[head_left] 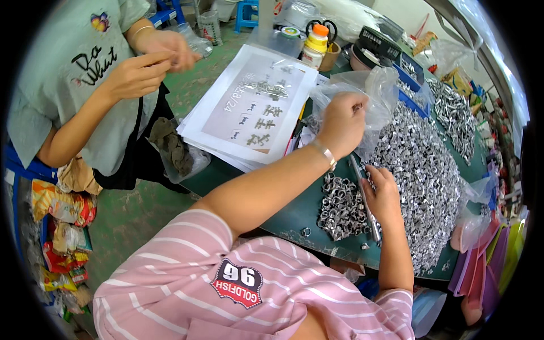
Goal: The person uses a metal file to smooth the edges of small silver metal rings. They pick up each ring from a pile on the table, file it, and place it back down. The task is repetitive and involves handling small hardware components.
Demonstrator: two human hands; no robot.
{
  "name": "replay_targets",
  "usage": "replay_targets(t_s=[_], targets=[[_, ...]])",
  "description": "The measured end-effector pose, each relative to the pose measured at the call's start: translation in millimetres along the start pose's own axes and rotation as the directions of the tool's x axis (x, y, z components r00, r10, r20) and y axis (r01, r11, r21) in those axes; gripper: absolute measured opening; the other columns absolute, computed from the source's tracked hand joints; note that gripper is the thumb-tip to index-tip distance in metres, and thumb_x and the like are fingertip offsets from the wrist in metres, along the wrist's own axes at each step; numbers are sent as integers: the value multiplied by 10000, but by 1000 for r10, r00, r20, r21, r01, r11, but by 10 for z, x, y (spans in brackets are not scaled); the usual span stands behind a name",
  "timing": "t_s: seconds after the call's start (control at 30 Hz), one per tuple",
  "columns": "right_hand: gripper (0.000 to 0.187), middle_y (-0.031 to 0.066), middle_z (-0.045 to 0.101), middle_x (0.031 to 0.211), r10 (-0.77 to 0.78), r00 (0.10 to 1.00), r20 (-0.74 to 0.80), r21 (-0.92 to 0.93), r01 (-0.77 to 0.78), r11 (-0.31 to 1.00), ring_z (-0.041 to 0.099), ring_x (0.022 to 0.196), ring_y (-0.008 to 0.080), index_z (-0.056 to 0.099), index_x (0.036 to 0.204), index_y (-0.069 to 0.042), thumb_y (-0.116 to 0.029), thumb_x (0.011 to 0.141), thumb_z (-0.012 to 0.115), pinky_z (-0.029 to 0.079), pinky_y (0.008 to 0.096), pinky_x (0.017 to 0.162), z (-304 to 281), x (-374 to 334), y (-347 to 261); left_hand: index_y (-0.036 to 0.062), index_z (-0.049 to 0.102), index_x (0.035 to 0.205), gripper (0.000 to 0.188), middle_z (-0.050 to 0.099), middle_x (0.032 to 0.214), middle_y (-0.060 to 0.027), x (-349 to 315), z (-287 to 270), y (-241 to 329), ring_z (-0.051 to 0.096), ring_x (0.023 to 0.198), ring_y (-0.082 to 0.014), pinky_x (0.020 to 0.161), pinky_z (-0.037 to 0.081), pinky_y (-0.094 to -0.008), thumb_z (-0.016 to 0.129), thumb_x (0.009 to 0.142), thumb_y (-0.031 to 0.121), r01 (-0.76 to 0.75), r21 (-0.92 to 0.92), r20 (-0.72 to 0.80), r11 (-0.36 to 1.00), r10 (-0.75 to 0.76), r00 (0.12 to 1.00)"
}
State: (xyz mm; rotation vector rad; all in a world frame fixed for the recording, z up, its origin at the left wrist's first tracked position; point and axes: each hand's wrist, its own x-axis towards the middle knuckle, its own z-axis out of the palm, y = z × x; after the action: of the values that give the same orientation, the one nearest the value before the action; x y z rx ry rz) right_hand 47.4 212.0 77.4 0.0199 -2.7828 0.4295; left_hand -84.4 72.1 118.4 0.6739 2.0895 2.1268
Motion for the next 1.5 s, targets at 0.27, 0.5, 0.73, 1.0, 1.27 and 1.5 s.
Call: replay_targets(t_s=[0.27,0.5,0.73,1.0,1.27,1.5], targets=[[197,90,528,715,-17,985,-170,270,63,961,505,615,166,594,945,9,18,749,577,408,275,555,-310,618,-160,-90,454,1141,516,476,1178,-222,202,-388,-157,501,1050,-287,877,405,-321,592,709,158,-105,371,-163,923,176,971],[276,67,585,820,-5,1000,-2,534,5,845,558,726,133,573,1029,4,-56,760,592,459,244,647,-136,1143,-448,-85,537,1042,447,541,1064,-271,436,-1706,-46,521,1023,-357,867,423,-359,587,682,174,55,657,-103,752,18,994],[494,132,585,909,187,953,236,869,-294,399,565,760,202,464,1148,86,-122,726,615,449,285,670,607,2063,-905,-75,518,1094,524,558,1063,-228,571,-2294,-550,553,980,-308,839,435,-340,645,661,191,382,684,-358,622,-170,918],[294,76,541,769,343,846,407,864,-479,156,480,578,141,540,918,66,-128,721,640,361,257,472,1133,2306,-1147,-39,600,902,374,617,898,-153,543,-2246,-549,596,816,-233,725,455,-309,695,639,209,405,706,-323,581,-245,914],[155,51,602,883,278,926,256,925,-152,-347,545,905,169,524,940,-87,-171,829,592,387,377,781,628,1772,-1206,20,558,975,210,608,916,-74,244,-1926,-152,574,838,-156,735,449,-289,612,804,129,-22,-85,-184,996,5,983],[106,81,585,959,445,888,111,718,238,-654,523,991,209,493,962,-92,-135,870,525,383,471,878,227,1172,-1124,37,530,1061,232,601,971,-78,-187,-1016,78,568,878,-151,780,466,-326,527,876,177,16,-520,14,854,-11,1000]])
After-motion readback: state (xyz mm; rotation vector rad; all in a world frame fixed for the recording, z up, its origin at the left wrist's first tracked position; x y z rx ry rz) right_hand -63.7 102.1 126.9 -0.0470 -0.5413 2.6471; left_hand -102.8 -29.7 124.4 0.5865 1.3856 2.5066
